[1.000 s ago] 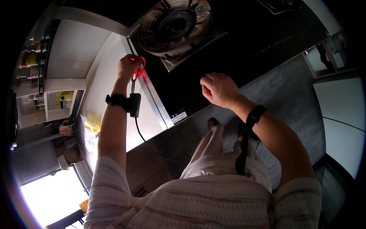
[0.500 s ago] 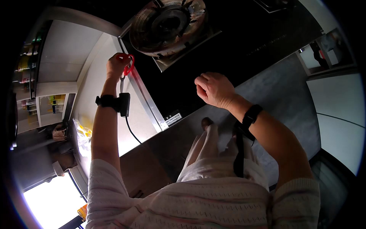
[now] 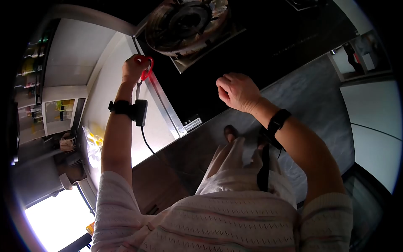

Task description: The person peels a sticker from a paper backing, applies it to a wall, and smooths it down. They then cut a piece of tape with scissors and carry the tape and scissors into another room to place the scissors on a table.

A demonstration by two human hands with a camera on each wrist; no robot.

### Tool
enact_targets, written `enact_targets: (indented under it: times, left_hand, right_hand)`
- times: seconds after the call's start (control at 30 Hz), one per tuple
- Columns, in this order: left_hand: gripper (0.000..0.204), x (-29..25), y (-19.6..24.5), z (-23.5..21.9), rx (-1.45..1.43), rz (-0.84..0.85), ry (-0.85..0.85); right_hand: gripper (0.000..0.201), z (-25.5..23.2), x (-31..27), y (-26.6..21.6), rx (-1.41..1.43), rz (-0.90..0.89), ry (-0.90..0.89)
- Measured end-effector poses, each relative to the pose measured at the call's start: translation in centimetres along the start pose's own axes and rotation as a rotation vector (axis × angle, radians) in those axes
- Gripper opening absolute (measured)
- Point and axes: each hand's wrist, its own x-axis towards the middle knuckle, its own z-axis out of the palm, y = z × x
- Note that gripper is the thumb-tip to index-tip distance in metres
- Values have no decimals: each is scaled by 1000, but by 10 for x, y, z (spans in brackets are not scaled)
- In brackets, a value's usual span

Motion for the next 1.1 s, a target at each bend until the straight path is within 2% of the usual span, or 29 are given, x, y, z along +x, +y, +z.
enact_targets:
  times: [0.23,0.73,0.8,1.1]
  left_hand:
    - [37,-11,3,3,-2,37,39]
    - [37,-32,9,6,-69,-54,26]
    - [36,-35,11,6,-88,-9,31]
    - [36,-45,21,3,-43,-27,19]
  right_hand:
    - [9,0,-2,1,-16,-15,7]
    - [9,-1,-1,1,23,-16,-14]
    - [9,-2,-1,1,44,-19,-15]
    - [8,-1,-2,1,21,-11,-19]
